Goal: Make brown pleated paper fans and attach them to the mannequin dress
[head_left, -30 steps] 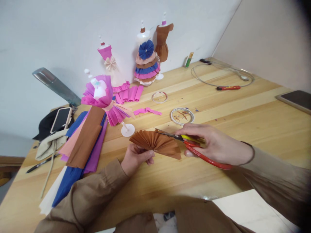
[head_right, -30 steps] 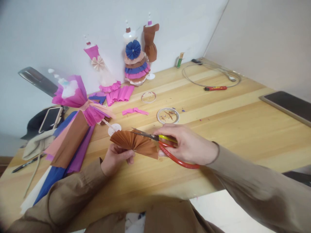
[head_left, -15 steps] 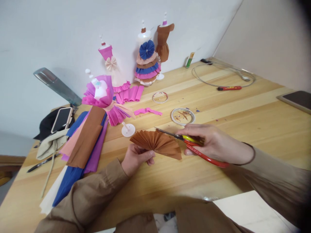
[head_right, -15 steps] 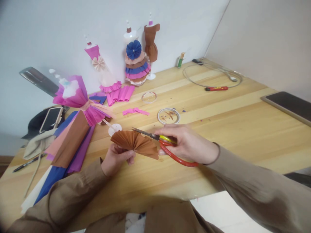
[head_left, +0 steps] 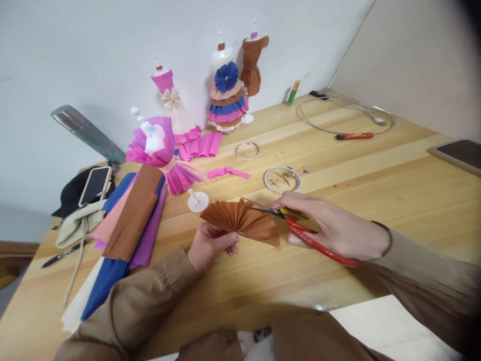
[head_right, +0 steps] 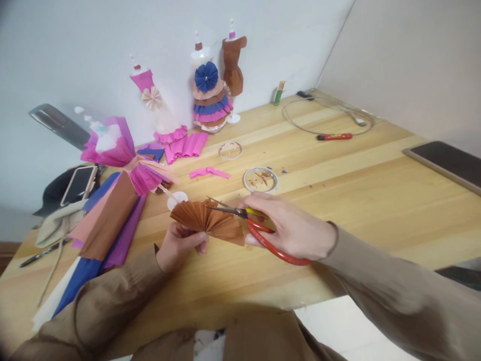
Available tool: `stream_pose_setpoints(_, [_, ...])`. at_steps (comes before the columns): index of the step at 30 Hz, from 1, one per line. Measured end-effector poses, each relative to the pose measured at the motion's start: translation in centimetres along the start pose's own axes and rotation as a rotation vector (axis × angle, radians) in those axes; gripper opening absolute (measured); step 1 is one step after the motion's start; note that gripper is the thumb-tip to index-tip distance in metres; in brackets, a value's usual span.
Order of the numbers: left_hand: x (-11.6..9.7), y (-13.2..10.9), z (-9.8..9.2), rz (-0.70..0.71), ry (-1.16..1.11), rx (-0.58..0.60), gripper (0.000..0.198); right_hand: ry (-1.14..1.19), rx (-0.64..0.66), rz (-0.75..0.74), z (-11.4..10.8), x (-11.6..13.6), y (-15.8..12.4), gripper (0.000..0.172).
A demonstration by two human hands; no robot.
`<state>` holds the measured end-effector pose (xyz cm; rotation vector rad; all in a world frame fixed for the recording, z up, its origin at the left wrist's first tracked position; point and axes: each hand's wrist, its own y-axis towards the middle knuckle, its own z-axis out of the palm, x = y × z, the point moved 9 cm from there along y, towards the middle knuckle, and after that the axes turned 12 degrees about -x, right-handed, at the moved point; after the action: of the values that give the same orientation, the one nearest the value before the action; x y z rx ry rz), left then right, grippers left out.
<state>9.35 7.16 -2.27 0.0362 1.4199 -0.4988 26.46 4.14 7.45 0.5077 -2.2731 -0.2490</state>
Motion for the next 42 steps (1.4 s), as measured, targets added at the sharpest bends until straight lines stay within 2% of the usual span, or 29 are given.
stream_pose_setpoints(7, [-0.1, -0.1, 0.1, 0.005, 0.001, 0.004, 0.024, 0.031, 0.009, 0.044, -0.1, 0.0, 0.3, 0.029])
stream_pose_setpoints(18, [-0.1, 0.0, 0.1, -0.001, 0.023, -0.007, 0.027, 0.031, -0.009, 0.109, 0.1, -1.1, 0.0, 0.038])
stream_pose_setpoints(22, [-0.2, -0.1, 0.2, 0.004, 0.021, 0.002, 0.027, 0.037, -0.009, 0.108, 0.1, -1.2, 0.0, 0.042])
stream_pose_setpoints(29, [-0.3, 0.0, 0.1, 0.004, 0.023, -0.009, 0.027, 0.035, -0.051, 0.078, -0.2, -1.1, 0.3, 0.039])
stream_pose_setpoints(33, [-0.5, -0.1, 0.1, 0.005, 0.036, -0.015, 0.027, 0.062, -0.051, 0.134, -0.1, -1.9, 0.1, 0.044])
stream_pose_setpoints(36, [-0.5, -0.1, 0.1, 0.004, 0.043, -0.019, 0.028, 0.074, -0.097, 0.183, -0.6, -2.3, 0.0, 0.047])
stream_pose_setpoints(38, [-0.4, -0.1, 0.1, 0.004, 0.043, -0.022, 0.029, 0.075, -0.11, 0.169, -0.8, -2.0, 0.0, 0.046])
stream_pose_setpoints(42, [-0.4, -0.1, 0.2, -0.009, 0.052, -0.021, 0.031, 0.021, -0.029, 0.093, -0.4, -0.6, 0.1, 0.035])
